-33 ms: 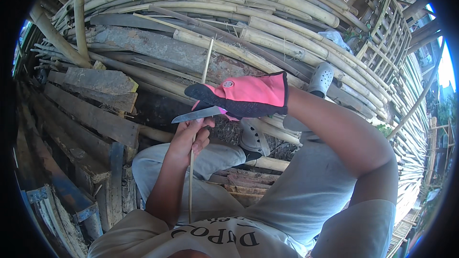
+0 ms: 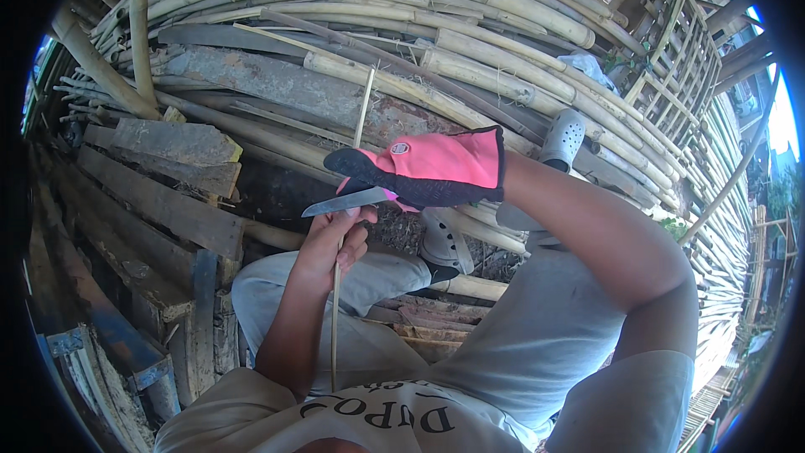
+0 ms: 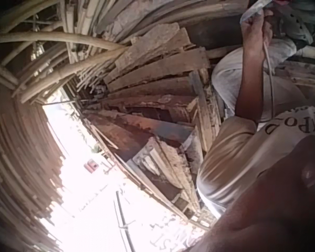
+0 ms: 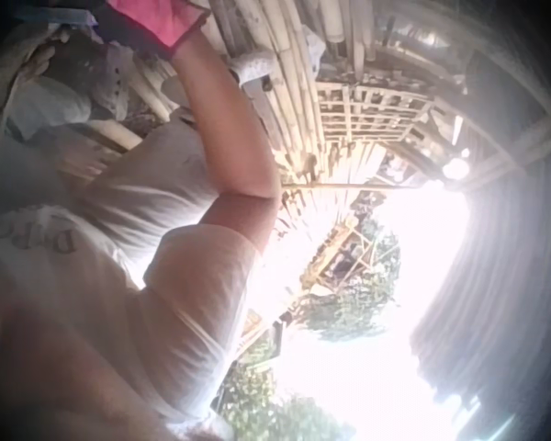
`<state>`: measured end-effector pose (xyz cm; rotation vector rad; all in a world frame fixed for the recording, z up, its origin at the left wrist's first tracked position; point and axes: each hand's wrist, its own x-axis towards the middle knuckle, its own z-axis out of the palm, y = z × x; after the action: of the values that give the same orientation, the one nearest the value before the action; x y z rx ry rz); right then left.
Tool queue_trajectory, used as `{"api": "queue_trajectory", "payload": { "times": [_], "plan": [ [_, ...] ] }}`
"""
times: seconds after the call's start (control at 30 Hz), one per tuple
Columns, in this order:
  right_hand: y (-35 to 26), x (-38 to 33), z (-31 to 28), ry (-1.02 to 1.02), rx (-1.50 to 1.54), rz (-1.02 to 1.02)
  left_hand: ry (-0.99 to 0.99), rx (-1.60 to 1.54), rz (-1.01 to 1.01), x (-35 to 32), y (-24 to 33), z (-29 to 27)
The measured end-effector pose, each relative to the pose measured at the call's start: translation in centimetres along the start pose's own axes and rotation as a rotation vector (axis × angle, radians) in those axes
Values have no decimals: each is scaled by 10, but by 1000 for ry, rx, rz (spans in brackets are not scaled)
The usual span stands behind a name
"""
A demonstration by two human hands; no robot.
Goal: The person uses a knife to scrape and strip the outer bark from a long thin bamboo rod while holding it against their lap.
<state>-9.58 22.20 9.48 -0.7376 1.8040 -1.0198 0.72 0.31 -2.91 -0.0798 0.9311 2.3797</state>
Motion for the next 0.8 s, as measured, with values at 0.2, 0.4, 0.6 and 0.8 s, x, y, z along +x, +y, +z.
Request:
{"api": "queue_trajectory", "payload": {
  "times": [0.2,0.4,0.6,0.8],
  "plan": [
    [28,4,-2,37,-50,-60,51,-37,18,1,-2,7],
    [-1,-4,-3,113,78,49,-15,-2,-43,2,8,12],
    [-10,-4,-10,395,150,65,21,-44,-19,-3,18,15],
    [-8,9,6,498,-736,-230,-8,-191,-34,-5,21,17]
  ]
}}
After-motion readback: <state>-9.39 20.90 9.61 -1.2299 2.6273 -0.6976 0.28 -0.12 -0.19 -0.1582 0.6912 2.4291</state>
